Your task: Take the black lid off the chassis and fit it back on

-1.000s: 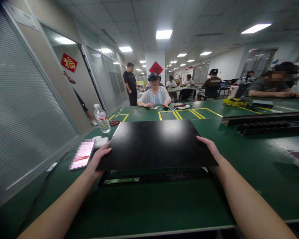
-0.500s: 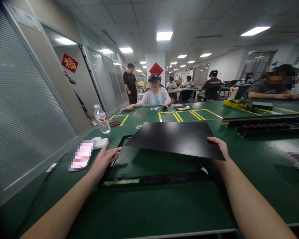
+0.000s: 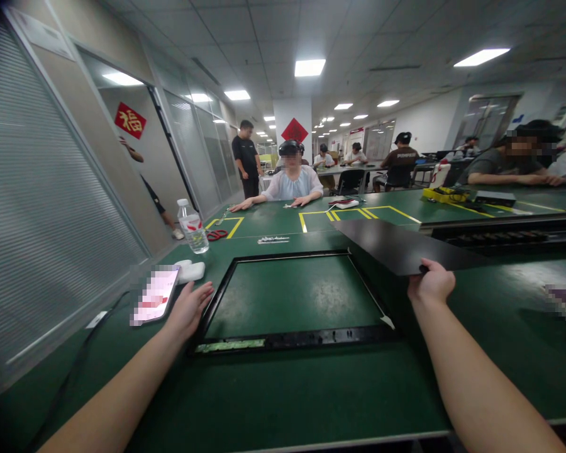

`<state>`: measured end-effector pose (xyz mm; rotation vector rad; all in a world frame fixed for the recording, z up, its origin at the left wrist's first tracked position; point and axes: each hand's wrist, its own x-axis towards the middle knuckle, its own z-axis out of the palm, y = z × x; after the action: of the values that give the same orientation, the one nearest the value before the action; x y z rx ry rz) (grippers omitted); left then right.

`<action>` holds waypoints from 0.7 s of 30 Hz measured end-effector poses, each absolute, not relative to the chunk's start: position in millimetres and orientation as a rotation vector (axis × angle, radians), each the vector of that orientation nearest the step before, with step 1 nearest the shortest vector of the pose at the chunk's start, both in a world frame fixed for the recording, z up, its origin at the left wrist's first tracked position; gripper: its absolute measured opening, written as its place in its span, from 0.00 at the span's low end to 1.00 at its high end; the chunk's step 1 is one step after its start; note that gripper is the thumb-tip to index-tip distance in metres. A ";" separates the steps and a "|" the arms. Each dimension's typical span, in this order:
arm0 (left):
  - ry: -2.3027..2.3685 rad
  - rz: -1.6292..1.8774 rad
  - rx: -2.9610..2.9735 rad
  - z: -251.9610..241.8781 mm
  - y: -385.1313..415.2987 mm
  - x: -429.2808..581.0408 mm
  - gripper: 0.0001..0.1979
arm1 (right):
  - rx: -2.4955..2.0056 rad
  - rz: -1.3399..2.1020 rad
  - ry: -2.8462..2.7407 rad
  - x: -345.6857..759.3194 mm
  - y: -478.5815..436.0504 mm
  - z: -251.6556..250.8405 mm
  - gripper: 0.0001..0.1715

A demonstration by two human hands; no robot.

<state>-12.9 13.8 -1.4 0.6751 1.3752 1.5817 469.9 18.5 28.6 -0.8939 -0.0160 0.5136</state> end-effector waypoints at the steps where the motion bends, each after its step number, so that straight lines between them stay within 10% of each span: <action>1: 1.377 1.564 0.662 -0.8 13.1 -11.3 0.45 | -0.885 0.487 -0.009 472.5 19.0 27.4 0.12; 11: 1.380 1.511 0.652 -2.9 12.9 -9.8 0.45 | -0.977 0.346 0.050 477.1 15.3 27.1 0.16; 21: 1.528 1.373 1.144 -18.7 22.3 -23.9 0.23 | -1.017 0.293 -0.005 461.0 10.7 31.2 0.15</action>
<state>-23.9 22.3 -18.7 1.1440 1.5279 1.3733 461.0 10.7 31.2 -1.0175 -0.0049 0.2932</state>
